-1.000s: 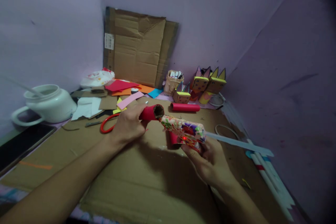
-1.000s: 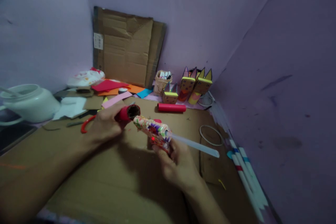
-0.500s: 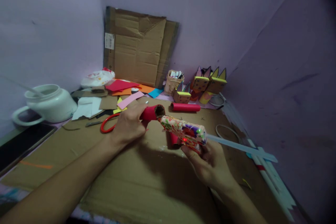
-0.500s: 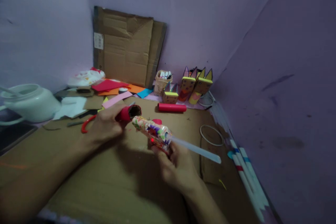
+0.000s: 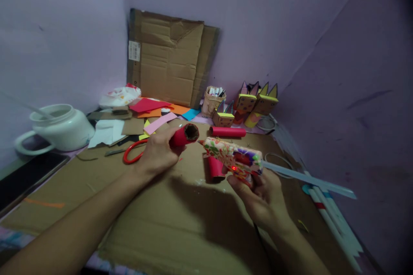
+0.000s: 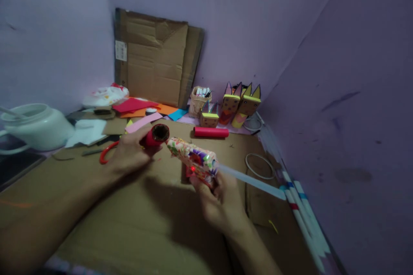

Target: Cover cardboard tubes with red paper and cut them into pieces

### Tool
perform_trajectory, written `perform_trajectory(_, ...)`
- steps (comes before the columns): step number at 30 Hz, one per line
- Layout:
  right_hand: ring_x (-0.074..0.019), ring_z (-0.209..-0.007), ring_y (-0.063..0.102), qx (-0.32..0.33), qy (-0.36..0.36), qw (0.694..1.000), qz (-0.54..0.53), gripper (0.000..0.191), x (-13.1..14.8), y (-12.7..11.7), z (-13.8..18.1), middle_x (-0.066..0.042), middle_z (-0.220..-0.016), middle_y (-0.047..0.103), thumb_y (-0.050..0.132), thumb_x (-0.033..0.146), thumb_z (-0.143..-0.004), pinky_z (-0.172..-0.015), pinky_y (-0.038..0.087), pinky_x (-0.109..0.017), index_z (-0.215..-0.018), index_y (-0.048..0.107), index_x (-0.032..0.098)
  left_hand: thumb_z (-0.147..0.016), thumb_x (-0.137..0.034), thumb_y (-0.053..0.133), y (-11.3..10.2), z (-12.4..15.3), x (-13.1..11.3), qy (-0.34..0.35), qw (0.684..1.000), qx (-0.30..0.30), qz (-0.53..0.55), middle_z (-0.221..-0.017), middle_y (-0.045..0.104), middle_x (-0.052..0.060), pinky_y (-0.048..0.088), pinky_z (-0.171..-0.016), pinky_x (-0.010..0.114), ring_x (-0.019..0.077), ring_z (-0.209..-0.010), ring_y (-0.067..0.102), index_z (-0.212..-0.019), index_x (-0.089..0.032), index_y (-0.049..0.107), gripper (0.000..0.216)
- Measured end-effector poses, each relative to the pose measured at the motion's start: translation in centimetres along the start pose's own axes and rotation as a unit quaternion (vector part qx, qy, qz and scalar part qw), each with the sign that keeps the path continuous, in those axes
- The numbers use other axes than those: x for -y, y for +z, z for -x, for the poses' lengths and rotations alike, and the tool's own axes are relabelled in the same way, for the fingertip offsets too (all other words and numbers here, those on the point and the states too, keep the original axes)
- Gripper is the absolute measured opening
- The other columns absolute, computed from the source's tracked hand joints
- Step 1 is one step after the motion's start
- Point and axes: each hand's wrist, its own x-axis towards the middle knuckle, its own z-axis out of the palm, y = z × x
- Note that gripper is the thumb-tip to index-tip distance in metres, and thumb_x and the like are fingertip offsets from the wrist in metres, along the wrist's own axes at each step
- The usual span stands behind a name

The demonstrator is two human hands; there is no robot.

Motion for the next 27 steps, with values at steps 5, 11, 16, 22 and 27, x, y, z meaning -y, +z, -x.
perform_trajectory(5, -0.0183, -0.058, 0.063, -0.011, -0.011, 0.999, 0.048, 0.009, 0.2, -0.5, -0.6, -0.004, -0.069, 0.071, 0.066, 0.024, -0.073, -0.049, 0.050, -0.025, -0.078, 0.070, 0.018, -0.071, -0.026, 0.067, 0.1, -0.2, 0.2, -0.038, 0.998, 0.028, 0.033, -0.088, 0.071, 0.002, 0.048, -0.067, 0.028, 0.0206, -0.080, 0.063, -0.099, -0.018, 0.064, 0.029)
perform_trajectory(11, -0.0165, -0.058, 0.061, -0.011, -0.018, 1.000, 0.021, 0.007, -0.1, -0.1, -0.2, -0.002, -0.066, 0.069, 0.065, 0.022, -0.073, -0.051, 0.050, -0.023, -0.076, 0.069, 0.018, -0.071, -0.023, 0.064, 0.1, -0.1, -0.5, -0.053, 0.996, 0.047, 0.045, -0.090, 0.070, 0.000, 0.047, -0.067, 0.025, 0.0189, -0.081, 0.062, -0.100, -0.019, 0.064, 0.030)
perform_trajectory(16, -0.0171, -0.063, 0.063, 0.017, -0.001, 0.999, -0.029, 0.011, -0.5, 0.2, 0.1, -0.002, -0.069, 0.069, 0.063, 0.022, -0.077, -0.056, 0.051, -0.024, -0.084, 0.071, 0.018, -0.072, -0.020, 0.060, -0.1, 0.0, -1.0, -0.055, 0.996, 0.050, 0.039, -0.082, 0.067, -0.002, 0.043, -0.062, 0.024, 0.0167, -0.074, 0.059, -0.096, -0.020, 0.063, 0.025)
perform_trajectory(22, -0.0151, -0.058, 0.060, 0.010, 0.006, 0.999, -0.045, 0.008, -0.9, 0.5, 0.4, -0.001, -0.067, 0.068, 0.064, 0.019, -0.076, -0.053, 0.049, -0.023, -0.080, 0.070, 0.019, -0.070, -0.019, 0.061, -0.2, 0.1, -1.0, -0.053, 0.996, 0.060, 0.047, -0.084, 0.067, 0.000, 0.044, -0.066, 0.026, 0.0175, -0.077, 0.059, -0.097, -0.019, 0.063, 0.026)
perform_trajectory(27, -0.0154, -0.058, 0.057, -0.001, 0.012, 1.000, -0.008, 0.011, -0.5, 0.0, -0.2, -0.002, -0.068, 0.066, 0.064, 0.024, -0.074, -0.050, 0.045, -0.024, -0.082, 0.069, 0.018, -0.071, -0.024, 0.063, -0.1, -0.2, -0.8, -0.075, 0.993, 0.062, 0.060, -0.094, 0.068, 0.003, 0.046, -0.075, 0.030, 0.0219, -0.089, 0.061, -0.101, -0.019, 0.062, 0.030)
